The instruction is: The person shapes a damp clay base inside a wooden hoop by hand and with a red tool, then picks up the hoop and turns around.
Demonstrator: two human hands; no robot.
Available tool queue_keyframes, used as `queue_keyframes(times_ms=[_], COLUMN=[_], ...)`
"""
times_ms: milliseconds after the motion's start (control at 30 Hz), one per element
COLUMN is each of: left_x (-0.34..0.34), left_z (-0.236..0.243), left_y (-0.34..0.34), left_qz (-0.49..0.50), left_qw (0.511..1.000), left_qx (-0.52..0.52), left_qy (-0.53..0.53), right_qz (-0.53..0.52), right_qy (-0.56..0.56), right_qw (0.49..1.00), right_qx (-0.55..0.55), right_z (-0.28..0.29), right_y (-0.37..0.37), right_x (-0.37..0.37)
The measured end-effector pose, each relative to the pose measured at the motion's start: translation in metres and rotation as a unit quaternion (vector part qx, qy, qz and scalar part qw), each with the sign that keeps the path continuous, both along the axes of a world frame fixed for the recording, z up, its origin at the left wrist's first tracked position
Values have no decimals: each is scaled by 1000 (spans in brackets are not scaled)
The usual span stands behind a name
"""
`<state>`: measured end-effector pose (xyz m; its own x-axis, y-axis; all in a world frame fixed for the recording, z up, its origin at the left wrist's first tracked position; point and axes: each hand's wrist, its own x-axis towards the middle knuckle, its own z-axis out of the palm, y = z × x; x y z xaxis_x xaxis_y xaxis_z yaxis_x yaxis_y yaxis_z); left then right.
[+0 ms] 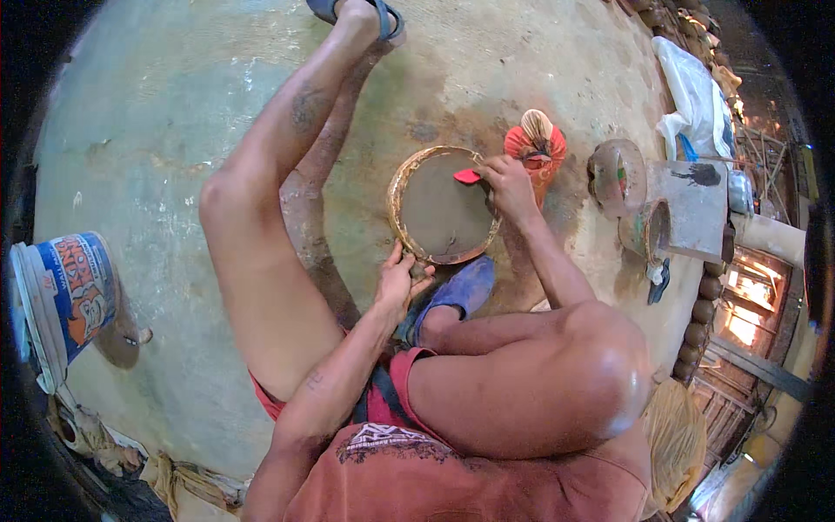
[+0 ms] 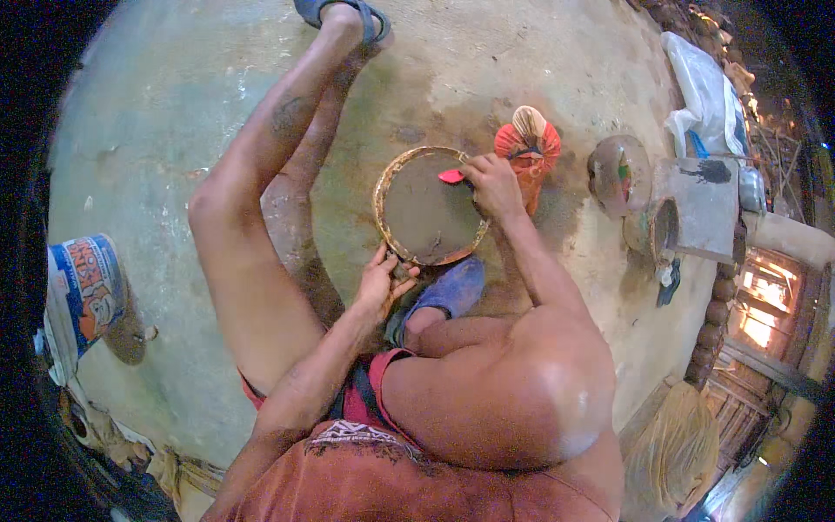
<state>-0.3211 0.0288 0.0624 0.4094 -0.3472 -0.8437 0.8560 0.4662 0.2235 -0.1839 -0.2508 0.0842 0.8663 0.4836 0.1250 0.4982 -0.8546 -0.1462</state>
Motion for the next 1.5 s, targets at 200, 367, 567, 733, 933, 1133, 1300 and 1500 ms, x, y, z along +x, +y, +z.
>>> queue_keyframes(times_ms=[200, 367, 567, 733, 933, 1133, 1300, 1500], left_x=[8, 7, 4, 0, -4, 15, 37, 42], left_z=[-5, -7, -11, -23, -16, -13, 5, 1], left_y=[-6, -7, -10, -12, -4, 26, 28, 25], left_qz=[-8, 1, -14, -2, 29, 146, 150, 157], left_qw=[1000, 1000, 1000, 1000, 992, 962, 963, 969], left_qx=[8, -9, 16, 26, 123, 229, 224, 193], left_qy=[-9, -2, 9, 11, 23, -26, 4, -8], right_qz=[-191, -210, -365, -287, -144, 182, 269, 346], right_qy=[7, 7, 22, 89, -5, 68, 106, 72], right_qw=[981, 978, 930, 954, 984, 980, 957, 928], right_qx=[-16, 12, 28, 5, 105, 38, -4, -116], right_z=[1, 2, 16, 12, 35, 17, 22, 35], right_y=[30, 46, 47, 103, 113, 127, 68, 2], right_x=[-118, -153, -120, -137, -68, -36, -62, -54])
